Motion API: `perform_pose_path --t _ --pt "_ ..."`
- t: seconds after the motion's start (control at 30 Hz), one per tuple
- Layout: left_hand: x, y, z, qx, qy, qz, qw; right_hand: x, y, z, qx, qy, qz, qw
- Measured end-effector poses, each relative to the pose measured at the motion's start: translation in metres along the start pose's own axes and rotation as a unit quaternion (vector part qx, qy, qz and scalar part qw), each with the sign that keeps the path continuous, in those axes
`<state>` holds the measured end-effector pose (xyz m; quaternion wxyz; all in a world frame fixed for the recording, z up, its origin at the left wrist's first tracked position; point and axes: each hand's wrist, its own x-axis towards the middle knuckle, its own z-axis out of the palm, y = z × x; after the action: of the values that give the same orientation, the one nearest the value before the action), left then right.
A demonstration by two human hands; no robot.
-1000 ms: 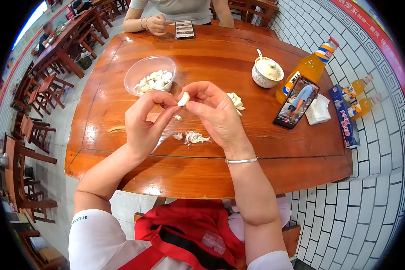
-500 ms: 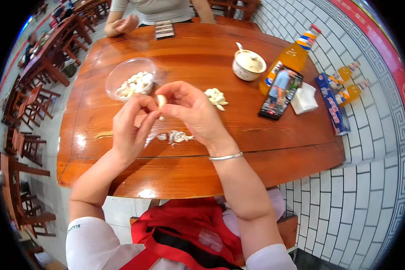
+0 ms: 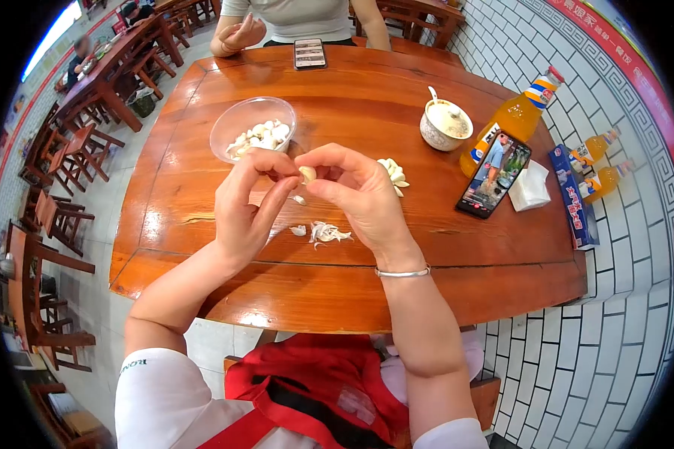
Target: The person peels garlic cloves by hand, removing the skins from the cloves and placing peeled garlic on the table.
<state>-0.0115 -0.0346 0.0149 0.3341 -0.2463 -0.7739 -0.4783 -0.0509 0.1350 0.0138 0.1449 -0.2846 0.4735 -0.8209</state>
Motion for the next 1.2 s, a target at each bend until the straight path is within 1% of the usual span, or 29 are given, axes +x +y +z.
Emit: perform_pose_path --t 0.07,0.17,0.27,0.37,0.47,0.57,0.67,0.87,0.97,1.07,1.2 --pt "0.0006 0.0006 0.0013 -0.008 0.037 0.013 0.999 0.0009 0.0039 -0.0015 -0.017 -0.007 -0.024 1.0" --pt "0.0014 0.0009 -0.0033 0.015 0.024 0.032 0.999 0.0003 0.0063 -0.0002 -0.001 0.003 -0.009 1.0" --pt "0.0073 0.0049 -0.0065 0.062 0.003 0.072 0.995 -0.0005 0.0046 0.0012 -0.007 0.021 0.007 1.0" --pt "0.0073 0.0055 -0.0064 0.069 0.002 0.068 0.995 -0.0012 0.0037 -0.0002 -0.008 0.016 0.021 1.0" --pt "0.0039 0.0045 -0.0038 0.042 0.027 0.031 0.998 -0.001 0.0028 -0.0006 -0.004 0.01 0.026 1.0" --pt "0.0046 0.0051 -0.0045 0.048 0.021 0.029 0.998 -0.0017 0.0016 -0.002 -0.016 -0.003 0.041 0.999" --pt "0.0048 0.0054 -0.0054 0.032 0.016 0.003 0.999 -0.0018 0.0014 -0.0036 -0.021 -0.005 0.042 0.999" --pt "0.0066 0.0019 -0.0084 0.042 -0.01 0.013 0.999 -0.0011 0.0036 -0.0045 -0.011 0.011 0.037 0.999" --pt "0.0052 0.0019 -0.0068 0.033 -0.005 0.004 0.999 -0.0017 0.0017 -0.005 -0.018 -0.004 0.039 0.999" --pt "0.0025 0.0036 -0.0026 -0.004 0.023 -0.031 0.999 -0.0015 0.0008 -0.0046 -0.021 -0.009 0.026 0.999" --pt "0.0018 0.0004 -0.0038 -0.018 0.009 -0.032 0.999 -0.0004 0.002 -0.0034 -0.015 -0.008 0.0 1.0"
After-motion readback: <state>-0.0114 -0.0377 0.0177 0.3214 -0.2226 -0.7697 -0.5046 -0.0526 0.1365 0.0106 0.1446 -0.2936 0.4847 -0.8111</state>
